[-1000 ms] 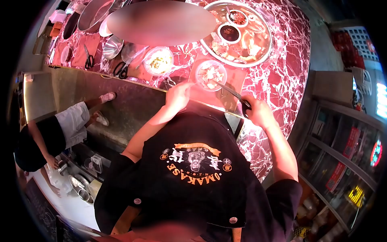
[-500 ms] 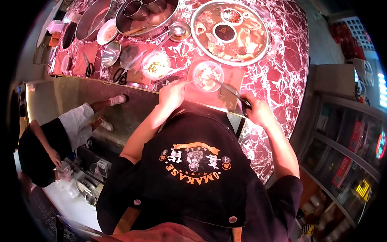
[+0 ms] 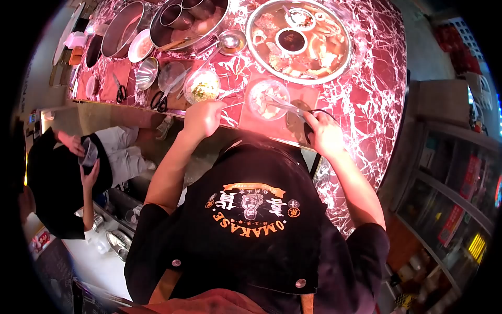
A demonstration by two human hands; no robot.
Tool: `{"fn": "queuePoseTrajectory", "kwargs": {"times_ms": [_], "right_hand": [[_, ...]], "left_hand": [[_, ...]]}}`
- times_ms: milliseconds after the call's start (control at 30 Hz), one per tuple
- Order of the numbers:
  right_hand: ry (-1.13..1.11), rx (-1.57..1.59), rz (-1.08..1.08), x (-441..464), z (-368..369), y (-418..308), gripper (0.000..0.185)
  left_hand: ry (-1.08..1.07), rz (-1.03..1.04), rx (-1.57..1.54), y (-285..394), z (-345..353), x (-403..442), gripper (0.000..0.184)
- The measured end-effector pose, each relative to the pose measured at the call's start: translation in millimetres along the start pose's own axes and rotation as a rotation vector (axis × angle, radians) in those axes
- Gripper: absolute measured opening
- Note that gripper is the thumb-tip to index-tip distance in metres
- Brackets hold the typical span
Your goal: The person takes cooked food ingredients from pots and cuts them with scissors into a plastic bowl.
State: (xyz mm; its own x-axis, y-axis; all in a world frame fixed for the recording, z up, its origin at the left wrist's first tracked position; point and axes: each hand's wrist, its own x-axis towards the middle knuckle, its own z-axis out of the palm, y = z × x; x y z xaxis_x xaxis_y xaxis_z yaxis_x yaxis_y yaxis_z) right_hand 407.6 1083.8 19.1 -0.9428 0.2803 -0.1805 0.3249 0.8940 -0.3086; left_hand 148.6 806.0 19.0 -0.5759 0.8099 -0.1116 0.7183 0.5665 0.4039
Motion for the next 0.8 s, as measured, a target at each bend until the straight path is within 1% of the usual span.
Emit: {"fn": "queuePoseTrajectory", "kwargs": {"times_ms": [100,133,233,267,333,367,400,433,467,500,533,567,633,667,700,767,800], "right_hand": [[0.008,0.026,-0.016,-9,-2,4,0.065],[0.018,0.038,-0.027,-9,-4,5,0.065],[0.032,0.151,-0.016,-2,3,9,0.066],[0.028,0.203,0.020,-4,5,15,0.066],[0.015,0.184,0.025,-11,2,26,0.066],[0.008,0.174,0.028,-13,-5,24,0.066],[-0.073,0.149,0.046,-16,-17,22,0.065],[-0.102,0.148,0.006,-16,-28,19,0.066],[-0.102,0.130,-0.041,-15,-29,16,0.066],[-0.104,0.109,-0.086,-14,-31,15,0.066],[-0.115,0.062,-0.084,-13,-23,20,0.065],[-0.124,0.076,-0.048,-10,-22,24,0.064],[-0.126,0.097,0.029,-7,-29,36,0.063],[-0.109,0.111,0.080,-10,-27,48,0.061],[-0.048,0.260,0.119,-13,-27,59,0.059],[-0.090,0.334,0.309,-14,-43,74,0.058],[0.014,0.331,0.303,-16,-36,91,0.052]], "left_hand": [[0.046,0.005,-0.062,-4,12,-3,0.023],[0.114,0.038,-0.113,0,14,-3,0.021],[0.066,-0.129,-0.171,16,14,-3,0.020],[0.082,-0.175,-0.233,16,19,-3,0.022],[0.113,-0.275,-0.359,10,41,-8,0.027],[0.111,-0.330,-0.466,8,50,-12,0.026],[0.109,-0.378,-0.574,6,61,-16,0.026],[0.107,-0.418,-0.685,3,78,-16,0.025],[0.172,-0.395,-0.780,-11,111,-21,0.021],[0.169,-0.422,-0.900,-18,129,-24,0.021],[0.164,-0.450,-1.021,-23,143,-26,0.020],[0.154,-0.479,-1.141,-21,146,-27,0.019],[0.172,-0.514,-1.237,-17,149,-28,0.018],[0.178,-0.513,-1.238,-19,148,-27,0.017],[0.184,-0.519,-1.237,-19,148,-26,0.017],[0.233,-0.550,-1.254,-19,148,-22,0.017],[0.243,-0.561,-1.260,-20,147,-20,0.017]]}}
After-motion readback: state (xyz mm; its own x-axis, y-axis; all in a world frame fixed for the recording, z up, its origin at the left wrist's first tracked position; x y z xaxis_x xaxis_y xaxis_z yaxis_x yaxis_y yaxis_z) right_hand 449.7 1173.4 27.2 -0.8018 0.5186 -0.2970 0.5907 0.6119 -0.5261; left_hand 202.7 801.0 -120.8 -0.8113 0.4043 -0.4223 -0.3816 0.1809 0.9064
